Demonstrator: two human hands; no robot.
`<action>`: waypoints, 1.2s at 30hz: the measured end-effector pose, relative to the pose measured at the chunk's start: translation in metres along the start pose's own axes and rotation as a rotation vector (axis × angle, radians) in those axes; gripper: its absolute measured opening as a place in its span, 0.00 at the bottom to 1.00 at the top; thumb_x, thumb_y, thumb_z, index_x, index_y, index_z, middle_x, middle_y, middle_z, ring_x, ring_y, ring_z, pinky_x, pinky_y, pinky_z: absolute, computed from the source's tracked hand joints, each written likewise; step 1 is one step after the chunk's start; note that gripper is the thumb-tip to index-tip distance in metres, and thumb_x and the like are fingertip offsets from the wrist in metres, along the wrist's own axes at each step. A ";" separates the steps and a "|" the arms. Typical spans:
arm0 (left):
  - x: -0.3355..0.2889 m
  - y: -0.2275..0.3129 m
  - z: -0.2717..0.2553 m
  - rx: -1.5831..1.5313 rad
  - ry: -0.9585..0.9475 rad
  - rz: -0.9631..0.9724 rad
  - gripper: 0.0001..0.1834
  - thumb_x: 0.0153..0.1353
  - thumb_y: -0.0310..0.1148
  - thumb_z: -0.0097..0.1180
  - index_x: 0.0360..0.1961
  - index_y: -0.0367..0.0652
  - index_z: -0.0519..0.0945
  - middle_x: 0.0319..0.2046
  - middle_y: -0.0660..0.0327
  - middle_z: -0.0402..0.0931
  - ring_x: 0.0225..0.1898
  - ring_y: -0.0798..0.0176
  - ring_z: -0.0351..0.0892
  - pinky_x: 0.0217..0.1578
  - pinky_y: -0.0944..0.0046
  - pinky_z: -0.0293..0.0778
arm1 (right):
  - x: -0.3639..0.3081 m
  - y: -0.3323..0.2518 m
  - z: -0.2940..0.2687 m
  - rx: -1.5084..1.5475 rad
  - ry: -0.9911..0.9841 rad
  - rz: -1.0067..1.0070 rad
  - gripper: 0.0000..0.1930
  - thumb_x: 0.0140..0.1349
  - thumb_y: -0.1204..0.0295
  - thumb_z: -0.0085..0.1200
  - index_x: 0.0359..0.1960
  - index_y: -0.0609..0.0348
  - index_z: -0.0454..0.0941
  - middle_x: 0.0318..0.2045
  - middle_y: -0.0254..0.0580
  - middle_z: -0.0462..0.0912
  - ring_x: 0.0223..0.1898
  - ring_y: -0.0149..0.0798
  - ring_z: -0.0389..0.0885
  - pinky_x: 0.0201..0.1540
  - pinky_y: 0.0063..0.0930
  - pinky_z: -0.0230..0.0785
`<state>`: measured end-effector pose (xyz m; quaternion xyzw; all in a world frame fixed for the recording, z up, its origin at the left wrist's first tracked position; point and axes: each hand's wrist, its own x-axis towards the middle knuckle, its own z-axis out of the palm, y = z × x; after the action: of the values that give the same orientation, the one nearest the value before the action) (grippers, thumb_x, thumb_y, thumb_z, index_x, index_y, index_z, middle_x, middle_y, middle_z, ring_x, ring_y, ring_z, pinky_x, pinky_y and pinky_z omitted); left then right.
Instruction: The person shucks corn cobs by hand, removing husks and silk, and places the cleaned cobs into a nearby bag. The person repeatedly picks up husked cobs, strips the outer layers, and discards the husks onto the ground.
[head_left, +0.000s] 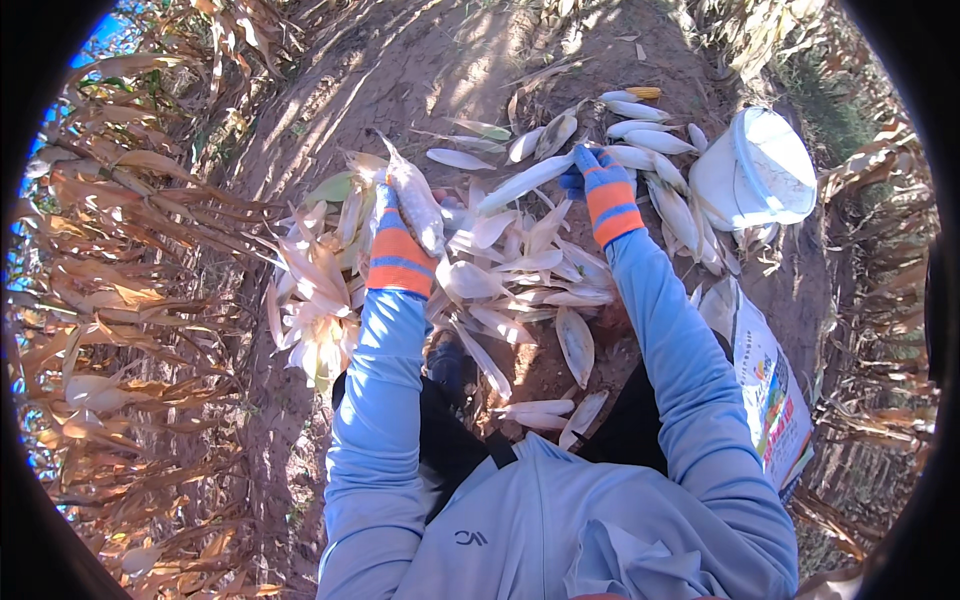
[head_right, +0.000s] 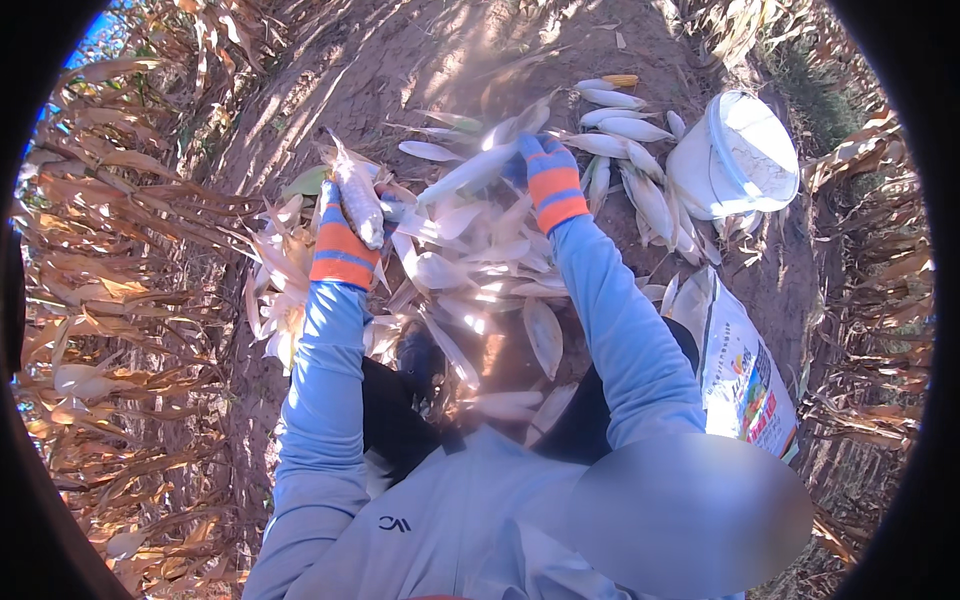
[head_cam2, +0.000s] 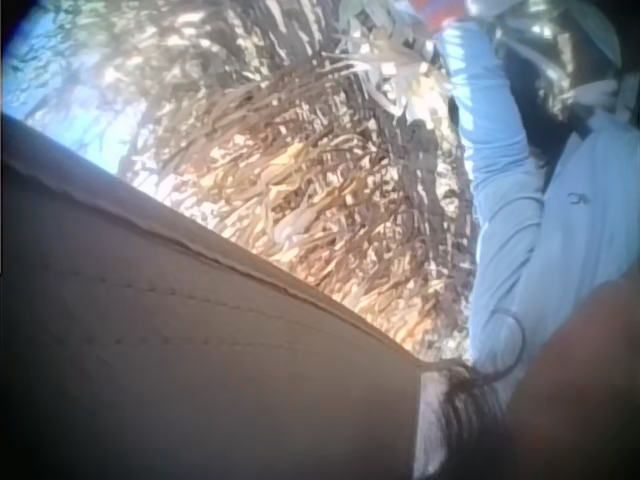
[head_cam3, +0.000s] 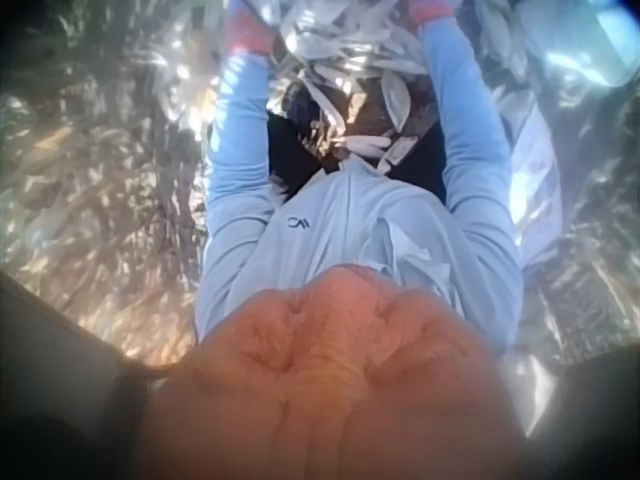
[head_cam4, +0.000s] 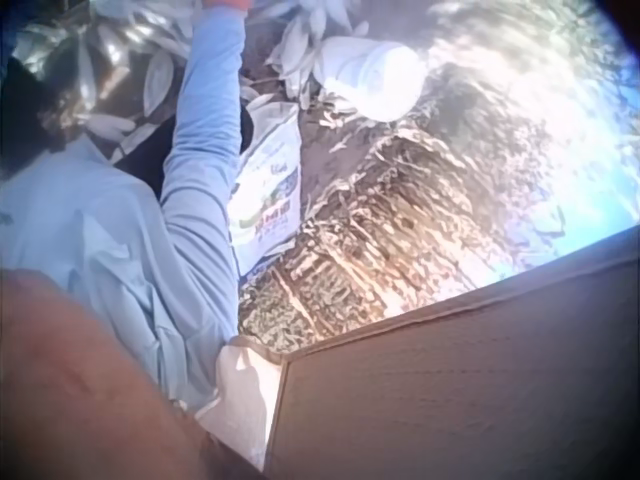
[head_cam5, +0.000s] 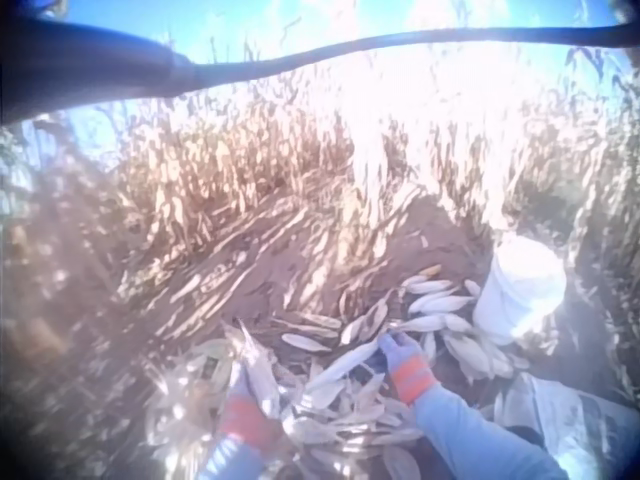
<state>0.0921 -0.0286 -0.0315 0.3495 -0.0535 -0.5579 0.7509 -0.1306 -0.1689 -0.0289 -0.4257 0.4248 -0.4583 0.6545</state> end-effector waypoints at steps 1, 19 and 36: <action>0.000 0.001 0.003 0.022 0.001 0.018 0.28 0.60 0.57 0.39 0.48 0.44 0.69 0.38 0.51 0.74 0.38 0.51 0.74 0.42 0.47 0.72 | 0.000 -0.002 0.001 -0.022 0.026 -0.009 0.11 0.57 0.65 0.52 0.35 0.60 0.72 0.24 0.37 0.77 0.19 0.31 0.75 0.22 0.25 0.69; -0.013 0.007 0.033 -0.161 -0.065 -0.066 0.28 0.64 0.54 0.31 0.50 0.41 0.66 0.49 0.43 0.69 0.45 0.44 0.73 0.48 0.45 0.70 | 0.029 0.014 -0.014 0.068 0.040 -0.246 0.11 0.60 0.69 0.48 0.41 0.63 0.72 0.36 0.44 0.79 0.36 0.38 0.79 0.41 0.26 0.71; -0.021 -0.034 0.043 0.295 -0.219 -0.273 0.28 0.63 0.53 0.38 0.48 0.38 0.69 0.34 0.45 0.76 0.27 0.52 0.79 0.27 0.56 0.79 | -0.019 -0.012 0.033 -0.166 -0.455 0.020 0.13 0.58 0.68 0.53 0.42 0.62 0.76 0.36 0.37 0.80 0.37 0.28 0.77 0.41 0.19 0.69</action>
<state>0.0369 -0.0347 -0.0120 0.3968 -0.1678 -0.6752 0.5988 -0.1065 -0.1478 -0.0058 -0.5658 0.3069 -0.3075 0.7008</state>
